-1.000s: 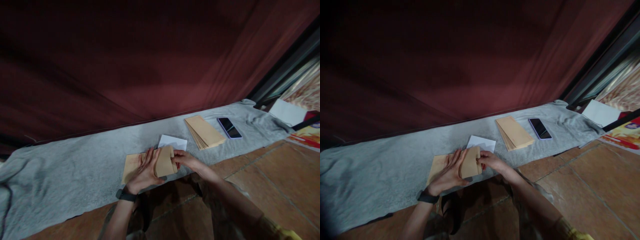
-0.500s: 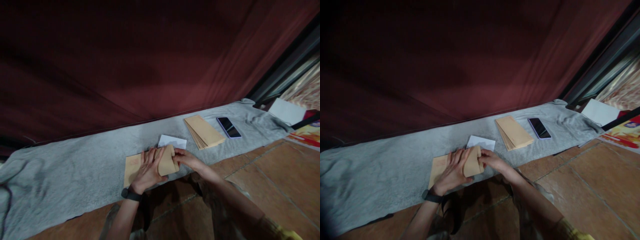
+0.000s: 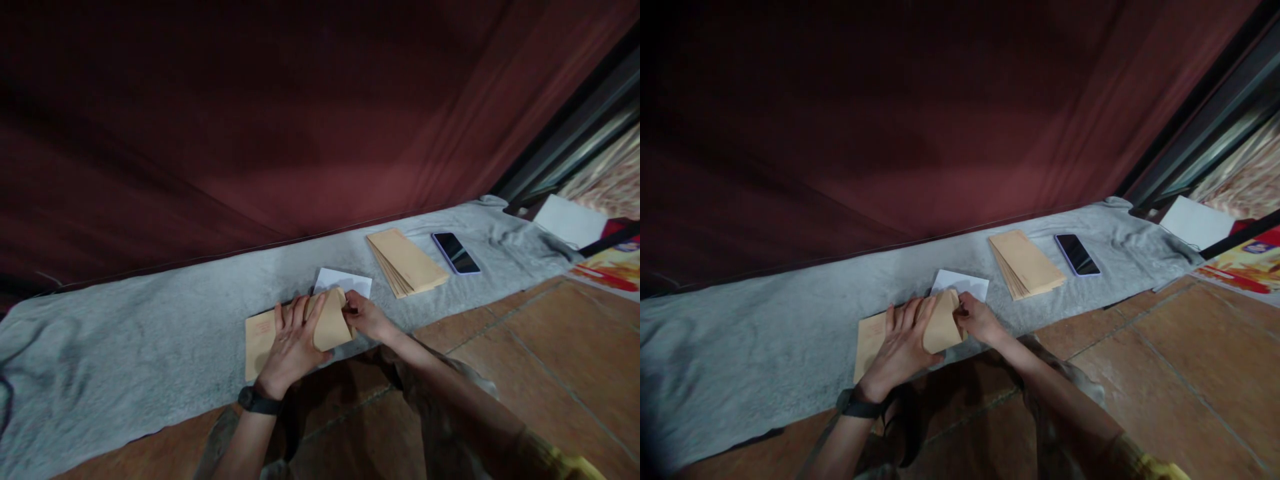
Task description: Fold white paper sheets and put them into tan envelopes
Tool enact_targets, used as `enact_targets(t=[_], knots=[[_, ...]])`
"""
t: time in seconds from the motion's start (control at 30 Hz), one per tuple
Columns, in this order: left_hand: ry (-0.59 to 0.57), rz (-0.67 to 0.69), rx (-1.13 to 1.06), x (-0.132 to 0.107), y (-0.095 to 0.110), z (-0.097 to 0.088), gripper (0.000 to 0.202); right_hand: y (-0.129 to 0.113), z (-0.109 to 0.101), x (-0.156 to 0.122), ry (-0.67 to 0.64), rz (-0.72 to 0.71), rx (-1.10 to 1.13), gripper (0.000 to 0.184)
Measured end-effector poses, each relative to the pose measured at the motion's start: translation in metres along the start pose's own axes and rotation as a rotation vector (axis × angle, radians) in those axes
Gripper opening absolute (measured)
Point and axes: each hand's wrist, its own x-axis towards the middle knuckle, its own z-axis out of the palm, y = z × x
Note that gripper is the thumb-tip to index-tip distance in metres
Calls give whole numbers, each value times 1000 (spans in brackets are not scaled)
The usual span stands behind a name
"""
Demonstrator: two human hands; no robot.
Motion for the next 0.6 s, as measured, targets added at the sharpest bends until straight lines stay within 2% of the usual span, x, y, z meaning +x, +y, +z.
enact_targets(t=[0.13,0.2,0.23,0.3,0.4,0.5,0.6], knots=[[13,-29,1,0,1,0,118,-7,7,-10,249,-238,-520,31],[26,-36,2,1,1,0,117,-10,10,-14,330,-339,-629,28],[33,-39,2,1,2,-1,117,-11,10,-16,322,-357,-635,27],[40,-39,6,1,2,-2,118,-11,11,-17,227,-333,-561,25],[49,-36,30,2,3,-4,119,-12,8,-12,54,-226,-272,25],[55,-37,67,2,5,-7,118,-17,4,-5,-35,-113,58,25],[66,-24,93,2,8,-8,114,-23,3,-4,-114,13,227,26]])
